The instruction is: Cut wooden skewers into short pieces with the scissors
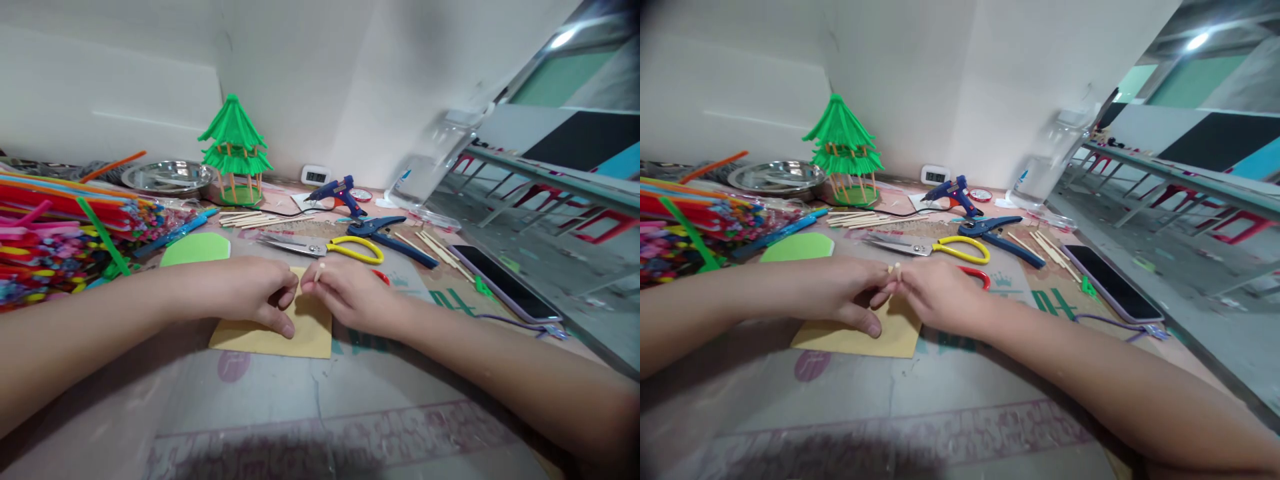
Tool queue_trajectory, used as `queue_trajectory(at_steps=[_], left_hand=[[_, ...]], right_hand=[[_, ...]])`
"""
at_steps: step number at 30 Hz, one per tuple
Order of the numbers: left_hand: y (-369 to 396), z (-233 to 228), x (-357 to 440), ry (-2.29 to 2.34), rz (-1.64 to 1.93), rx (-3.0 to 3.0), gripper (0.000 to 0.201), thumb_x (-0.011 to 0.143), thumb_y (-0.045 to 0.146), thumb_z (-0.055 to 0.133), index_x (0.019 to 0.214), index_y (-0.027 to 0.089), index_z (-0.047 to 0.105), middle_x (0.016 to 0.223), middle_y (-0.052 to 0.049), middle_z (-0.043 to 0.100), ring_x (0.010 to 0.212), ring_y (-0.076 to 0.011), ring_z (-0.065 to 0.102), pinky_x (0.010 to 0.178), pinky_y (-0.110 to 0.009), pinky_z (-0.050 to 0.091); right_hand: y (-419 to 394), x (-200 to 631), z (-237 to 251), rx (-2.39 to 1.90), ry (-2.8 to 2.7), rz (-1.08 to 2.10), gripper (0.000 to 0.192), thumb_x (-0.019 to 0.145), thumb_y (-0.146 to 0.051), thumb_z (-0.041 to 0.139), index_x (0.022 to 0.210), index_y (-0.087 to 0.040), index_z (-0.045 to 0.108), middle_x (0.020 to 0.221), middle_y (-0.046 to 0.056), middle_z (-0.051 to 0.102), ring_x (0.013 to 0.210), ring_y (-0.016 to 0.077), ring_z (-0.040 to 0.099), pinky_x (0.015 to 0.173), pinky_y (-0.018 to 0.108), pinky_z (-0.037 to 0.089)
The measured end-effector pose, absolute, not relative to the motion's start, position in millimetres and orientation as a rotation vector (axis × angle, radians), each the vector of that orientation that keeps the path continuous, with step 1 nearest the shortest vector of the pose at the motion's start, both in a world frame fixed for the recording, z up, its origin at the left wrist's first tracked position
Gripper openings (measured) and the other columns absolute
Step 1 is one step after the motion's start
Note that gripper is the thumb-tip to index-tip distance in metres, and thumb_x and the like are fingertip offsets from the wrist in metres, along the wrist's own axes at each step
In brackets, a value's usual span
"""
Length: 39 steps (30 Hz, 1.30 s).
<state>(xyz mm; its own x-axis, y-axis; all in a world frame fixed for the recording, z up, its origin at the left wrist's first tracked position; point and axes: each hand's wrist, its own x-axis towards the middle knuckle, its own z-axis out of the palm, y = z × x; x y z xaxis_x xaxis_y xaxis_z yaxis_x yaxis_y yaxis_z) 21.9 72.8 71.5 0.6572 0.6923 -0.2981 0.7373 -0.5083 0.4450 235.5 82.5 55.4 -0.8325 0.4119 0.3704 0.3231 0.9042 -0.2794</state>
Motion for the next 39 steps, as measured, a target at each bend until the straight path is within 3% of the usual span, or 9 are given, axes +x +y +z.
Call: queue_trajectory(at_steps=[7,12,16,21,24,26,31,35,39], left_hand=[[74.1,69.8,20.8,1.103,-0.088,2.360,0.033,0.076,0.052,0.072,0.077,0.022,0.057,0.077,0.001,0.059,0.065,-0.0161,0.053,0.052,-0.026,0.033],[73.3,72.3,21.6,1.087,-0.092,2.351,0.032,0.077,0.050,0.072,0.080,0.022,0.056,0.078,0.001,0.059,0.067,-0.0162,0.054,0.054,-0.026,0.034],[73.5,72.5,22.4,1.088,-0.116,2.358,0.033,0.078,0.051,0.072,0.078,0.022,0.056,0.079,0.001,0.059,0.067,-0.0157,0.053,0.053,-0.026,0.033],[73.1,73.1,23.0,1.072,-0.114,2.353,0.031,0.078,0.048,0.072,0.083,0.022,0.058,0.077,0.002,0.059,0.068,-0.0161,0.054,0.054,-0.026,0.033],[71.6,75.3,23.5,1.093,-0.125,2.351,0.030,0.079,0.048,0.072,0.079,0.022,0.057,0.080,0.002,0.059,0.067,-0.0149,0.053,0.053,-0.025,0.032],[70.4,76.8,23.6,1.095,-0.110,2.365,0.031,0.079,0.049,0.072,0.078,0.021,0.058,0.082,0.002,0.059,0.067,-0.0142,0.052,0.052,-0.025,0.031],[70.8,80.6,20.1,1.113,-0.086,2.340,0.029,0.078,0.049,0.073,0.081,0.023,0.062,0.079,0.003,0.062,0.066,-0.0141,0.054,0.052,-0.024,0.033],[73.6,85.4,17.1,1.052,-0.006,2.299,0.020,0.090,0.041,0.060,0.089,0.023,0.069,0.083,0.002,0.070,0.072,-0.0140,0.061,0.058,-0.023,0.039],[70.0,90.3,24.1,0.988,0.346,2.285,0.021,0.094,0.031,0.055,0.099,0.024,0.074,0.095,0.003,0.074,0.082,-0.0124,0.065,0.070,-0.020,0.046]], right_hand=[[87.5,237.2,54.4,-0.639,-2.618,0.222,0.020,0.094,-0.015,0.044,0.085,-0.017,0.061,0.079,0.009,0.071,0.071,0.0201,0.063,0.067,0.030,0.046],[86.0,237.4,53.7,-0.518,-2.641,0.380,0.022,0.099,-0.020,0.043,0.087,-0.019,0.062,0.088,0.007,0.074,0.078,0.0183,0.066,0.073,0.029,0.049],[85.3,236.0,53.4,-0.674,-2.650,0.198,0.020,0.094,-0.015,0.043,0.085,-0.018,0.061,0.082,0.008,0.071,0.073,0.0201,0.064,0.069,0.031,0.048],[83.1,234.9,54.2,-0.424,-2.691,0.365,0.021,0.096,-0.015,0.042,0.086,-0.019,0.061,0.084,0.007,0.072,0.076,0.0182,0.063,0.070,0.029,0.047],[91.1,237.2,52.8,-0.613,-2.597,0.341,0.018,0.093,-0.018,0.045,0.082,-0.019,0.059,0.078,0.007,0.068,0.071,0.0195,0.059,0.067,0.031,0.044],[96.5,239.3,52.4,-0.791,-2.397,0.590,0.017,0.095,-0.024,0.048,0.081,-0.020,0.057,0.073,0.004,0.065,0.067,0.0180,0.058,0.065,0.030,0.043],[95.8,241.6,55.9,-0.772,-1.530,1.680,0.025,0.089,-0.042,0.066,0.087,-0.021,0.053,0.060,-0.002,0.065,0.049,0.0108,0.052,0.049,0.021,0.039],[94.1,242.1,56.9,-0.710,-1.216,1.898,0.023,0.082,-0.034,0.076,0.081,-0.018,0.058,0.057,-0.002,0.067,0.046,0.0083,0.054,0.045,0.017,0.038],[95.8,242.2,55.5,-0.679,-1.193,1.941,0.020,0.085,-0.033,0.073,0.079,-0.017,0.062,0.057,0.000,0.069,0.045,0.0086,0.055,0.044,0.017,0.041]])
